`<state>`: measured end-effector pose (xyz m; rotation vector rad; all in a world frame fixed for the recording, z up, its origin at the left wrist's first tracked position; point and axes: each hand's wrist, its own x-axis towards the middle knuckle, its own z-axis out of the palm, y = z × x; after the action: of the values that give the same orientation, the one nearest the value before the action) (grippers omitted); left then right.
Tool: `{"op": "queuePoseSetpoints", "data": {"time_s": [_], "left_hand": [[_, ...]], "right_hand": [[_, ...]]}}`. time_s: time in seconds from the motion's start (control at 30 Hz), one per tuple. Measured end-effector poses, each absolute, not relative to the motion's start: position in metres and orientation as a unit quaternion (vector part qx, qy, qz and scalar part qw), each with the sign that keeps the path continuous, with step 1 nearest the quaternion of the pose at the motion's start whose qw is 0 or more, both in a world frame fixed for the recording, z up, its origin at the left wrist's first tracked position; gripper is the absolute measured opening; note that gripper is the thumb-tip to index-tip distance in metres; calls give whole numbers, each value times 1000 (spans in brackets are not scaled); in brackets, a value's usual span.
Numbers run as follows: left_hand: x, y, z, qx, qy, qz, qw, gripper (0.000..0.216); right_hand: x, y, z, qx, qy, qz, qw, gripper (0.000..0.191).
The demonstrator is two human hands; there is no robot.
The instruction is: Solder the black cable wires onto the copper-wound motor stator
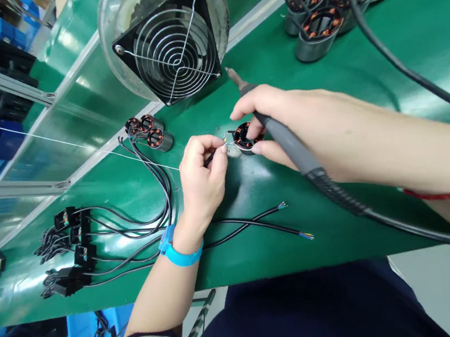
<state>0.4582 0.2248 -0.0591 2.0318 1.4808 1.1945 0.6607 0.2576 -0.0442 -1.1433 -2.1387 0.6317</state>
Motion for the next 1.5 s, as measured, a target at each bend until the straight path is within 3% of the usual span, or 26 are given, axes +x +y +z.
{"op": "queuePoseSetpoints", "data": {"time_s": [0.1, 0.3, 0.8, 1.5], "left_hand": [[458, 225, -58, 721, 510, 437, 171, 12], [459, 224, -58, 719, 506, 446, 167, 13], [450, 220, -48, 687, 488, 457, 284, 7], [447, 219, -46, 652, 513, 436, 349, 4]], "right_hand": [[656, 262, -48, -356, -844, 249, 315, 42], [640, 257, -53, -386, -832, 236, 320, 36], [633, 252, -44, -335, -794, 364, 354, 36], [628, 236, -45, -386, -783, 307, 379, 36]]}}
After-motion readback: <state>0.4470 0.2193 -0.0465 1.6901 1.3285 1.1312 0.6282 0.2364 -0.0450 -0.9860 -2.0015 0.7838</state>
